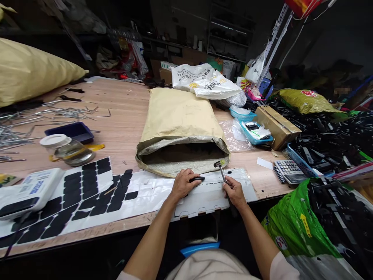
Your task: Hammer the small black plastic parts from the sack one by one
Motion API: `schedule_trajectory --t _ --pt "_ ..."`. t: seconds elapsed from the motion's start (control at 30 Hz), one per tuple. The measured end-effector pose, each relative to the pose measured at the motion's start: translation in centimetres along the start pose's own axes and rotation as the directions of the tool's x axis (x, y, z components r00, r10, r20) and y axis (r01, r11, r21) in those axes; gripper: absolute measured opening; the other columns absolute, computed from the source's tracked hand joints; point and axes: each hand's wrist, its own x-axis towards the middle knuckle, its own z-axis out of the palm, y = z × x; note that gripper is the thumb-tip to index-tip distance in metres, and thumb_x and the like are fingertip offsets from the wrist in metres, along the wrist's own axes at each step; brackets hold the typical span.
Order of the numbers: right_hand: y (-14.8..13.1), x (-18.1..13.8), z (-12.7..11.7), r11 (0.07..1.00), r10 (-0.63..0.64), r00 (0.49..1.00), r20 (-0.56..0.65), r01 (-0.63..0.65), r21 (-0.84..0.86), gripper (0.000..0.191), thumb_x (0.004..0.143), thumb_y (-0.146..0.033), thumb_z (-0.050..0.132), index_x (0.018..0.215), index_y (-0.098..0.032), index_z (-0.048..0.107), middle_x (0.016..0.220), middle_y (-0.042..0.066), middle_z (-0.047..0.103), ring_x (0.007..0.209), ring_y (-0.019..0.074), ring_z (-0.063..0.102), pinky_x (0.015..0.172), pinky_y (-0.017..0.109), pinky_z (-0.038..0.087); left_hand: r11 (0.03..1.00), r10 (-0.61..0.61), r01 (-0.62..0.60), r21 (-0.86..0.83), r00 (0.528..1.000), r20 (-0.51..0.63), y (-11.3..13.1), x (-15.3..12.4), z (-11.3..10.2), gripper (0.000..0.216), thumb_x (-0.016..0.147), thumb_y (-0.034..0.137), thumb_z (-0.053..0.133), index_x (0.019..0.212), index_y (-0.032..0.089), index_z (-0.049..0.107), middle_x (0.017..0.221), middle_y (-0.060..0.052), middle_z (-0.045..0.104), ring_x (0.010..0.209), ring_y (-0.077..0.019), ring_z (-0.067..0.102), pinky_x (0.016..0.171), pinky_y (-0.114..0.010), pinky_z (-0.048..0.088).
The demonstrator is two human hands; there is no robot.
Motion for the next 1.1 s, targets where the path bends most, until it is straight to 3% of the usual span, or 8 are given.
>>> schedule_trajectory --t 0.2,0.47,0.7,0.9,0.93,1.0,1.07,1.1 --pt "-0.1 0.5 -0.2 0.990 0.025 0.999 -0.036 -0.020 0.142 0.039 0.082 -0.040 0.065 0.110 -0.013 0.070 0.062 -0.004 0.059 0.040 0.0090 0.049 0.039 0.021 0.040 0.953 0.010 -0.040 -0.301 0.995 -0.100 3.4 -4.6 -0.7 0.030 0.091 0.045 0.054 0.104 0.022 0.069 0.108 -0.008 0.066 0.107 -0.0253 0.058 0.096 -0.038 0.045" --pt "0.2 0.3 0.0 0.997 0.020 1.000 0.023 -0.022 0.080 0.040 0.084 -0.035 0.065 0.118 -0.013 0.068 0.062 -0.005 0.059 0.040 0.0085 0.049 0.040 0.021 0.040 0.945 0.008 0.154 -0.288 0.870 0.493 6.3 -14.9 4.3 0.029 0.086 0.048 0.058 0.095 0.025 0.073 0.085 -0.001 0.072 0.080 -0.0204 0.065 0.076 -0.029 0.047" --pt "-0.1 0.0 0.1 1.000 0.001 1.000 0.025 -0.001 0.023 0.041 0.084 -0.035 0.064 0.118 -0.013 0.068 0.061 -0.005 0.058 0.040 0.0089 0.050 0.039 0.021 0.041 0.933 -0.343 0.334 0.136 0.703 0.623 2.1 -14.2 8.3 0.051 0.085 0.038 0.057 0.134 0.025 0.062 0.135 -0.011 0.064 0.128 -0.0318 0.057 0.104 -0.040 0.044" --pt "0.0 -0.1 0.2 1.000 -0.017 0.999 0.034 0.018 -0.016 0.039 0.084 -0.033 0.064 0.118 -0.015 0.069 0.062 -0.004 0.059 0.041 0.0091 0.050 0.040 0.021 0.041 0.935 0.057 0.250 -0.252 0.596 0.801 6.0 -10.2 2.3 0.045 0.081 0.052 0.065 0.113 0.022 0.072 0.087 -0.005 0.075 0.079 -0.0241 0.070 0.071 -0.031 0.054" --pt "0.0 -0.1 0.3 1.000 -0.021 0.999 0.038 0.021 -0.022 0.038 0.084 -0.032 0.064 0.118 -0.015 0.069 0.062 -0.004 0.059 0.041 0.0091 0.050 0.040 0.020 0.041 0.887 0.100 0.300 -0.352 0.619 0.779 6.4 -8.6 1.0 0.046 0.083 0.056 0.062 0.111 0.021 0.072 0.080 -0.004 0.073 0.071 -0.0206 0.068 0.065 -0.029 0.052" --pt "-0.1 -0.2 0.3 0.999 -0.018 0.999 0.038 0.019 -0.026 0.038 0.085 -0.031 0.063 0.119 -0.015 0.069 0.062 -0.004 0.058 0.042 0.0090 0.049 0.040 0.020 0.042 0.837 0.047 0.295 -0.461 0.801 0.597 6.1 -4.4 -1.4 0.049 0.083 0.062 0.060 0.102 0.018 0.072 0.078 -0.004 0.071 0.071 -0.0190 0.066 0.066 -0.028 0.052" --pt "-0.3 -0.2 0.4 1.000 -0.003 0.999 0.034 0.004 -0.016 0.038 0.084 -0.030 0.063 0.118 -0.015 0.069 0.062 -0.004 0.057 0.042 0.0093 0.049 0.039 0.021 0.043 0.876 -0.148 0.248 -0.414 0.955 0.258 4.7 0.2 -3.3 0.048 0.087 0.061 0.055 0.096 0.017 0.073 0.087 -0.008 0.072 0.083 -0.0229 0.068 0.076 -0.033 0.053" --pt "-0.3 -0.2 0.4 1.000 0.004 0.999 0.033 -0.004 -0.009 0.038 0.084 -0.030 0.063 0.119 -0.016 0.069 0.062 -0.004 0.057 0.042 0.0093 0.049 0.039 0.021 0.043 0.905 -0.262 0.273 -0.327 0.962 0.077 3.7 2.5 -4.0 0.046 0.090 0.057 0.053 0.098 0.017 0.073 0.092 -0.010 0.073 0.093 -0.0257 0.068 0.084 -0.036 0.053"
